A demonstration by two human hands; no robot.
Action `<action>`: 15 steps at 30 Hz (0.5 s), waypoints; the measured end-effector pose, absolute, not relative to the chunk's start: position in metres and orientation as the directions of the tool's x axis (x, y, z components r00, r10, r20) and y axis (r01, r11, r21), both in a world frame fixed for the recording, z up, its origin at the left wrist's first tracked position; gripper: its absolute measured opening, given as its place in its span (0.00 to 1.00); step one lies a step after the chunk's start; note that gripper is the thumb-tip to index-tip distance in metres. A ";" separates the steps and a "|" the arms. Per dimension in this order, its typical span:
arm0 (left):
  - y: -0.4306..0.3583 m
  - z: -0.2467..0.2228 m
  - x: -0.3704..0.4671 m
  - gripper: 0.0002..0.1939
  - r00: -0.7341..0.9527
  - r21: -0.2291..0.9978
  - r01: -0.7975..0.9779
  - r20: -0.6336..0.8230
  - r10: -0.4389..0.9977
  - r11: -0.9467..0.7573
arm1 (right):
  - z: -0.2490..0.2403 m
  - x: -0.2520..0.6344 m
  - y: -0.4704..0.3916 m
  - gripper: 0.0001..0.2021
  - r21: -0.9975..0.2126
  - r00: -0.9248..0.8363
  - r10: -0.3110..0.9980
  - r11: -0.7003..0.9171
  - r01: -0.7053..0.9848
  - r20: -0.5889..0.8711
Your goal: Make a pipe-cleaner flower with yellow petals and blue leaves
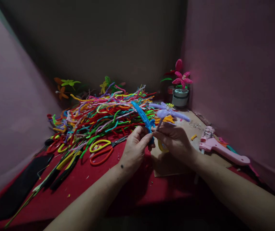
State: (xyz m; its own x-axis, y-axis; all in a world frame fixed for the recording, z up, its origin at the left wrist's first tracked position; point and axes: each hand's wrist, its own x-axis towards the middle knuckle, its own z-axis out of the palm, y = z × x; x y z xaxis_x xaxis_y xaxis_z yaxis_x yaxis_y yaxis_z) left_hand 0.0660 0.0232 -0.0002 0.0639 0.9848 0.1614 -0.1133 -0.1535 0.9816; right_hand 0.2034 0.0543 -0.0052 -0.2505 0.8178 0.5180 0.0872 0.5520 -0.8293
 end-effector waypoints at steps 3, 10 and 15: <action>0.024 0.001 0.065 0.07 0.046 0.981 -0.102 0.167 0.985 -0.162 | 0.000 0.205 0.053 0.10 -0.818 -0.289 0.799 0.569 0.082 0.527; 0.024 0.003 0.064 0.07 0.009 0.979 -0.123 0.163 0.987 -0.161 | 0.003 0.209 0.055 0.04 -0.881 -0.355 0.816 0.471 -0.051 0.456; 0.024 0.003 0.063 0.06 -0.014 0.981 -0.126 0.146 0.989 -0.147 | -0.002 0.205 0.062 0.06 -0.936 -0.314 0.898 0.229 -0.267 0.309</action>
State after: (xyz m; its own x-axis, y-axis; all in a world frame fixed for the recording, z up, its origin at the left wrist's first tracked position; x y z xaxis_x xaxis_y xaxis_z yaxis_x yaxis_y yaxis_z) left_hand 0.0635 0.0235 0.0030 -0.0142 0.9891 0.1464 -0.1255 -0.1471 0.9811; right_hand 0.2049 0.0619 -0.0023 -0.3142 0.8976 0.3093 -0.2665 0.2293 -0.9362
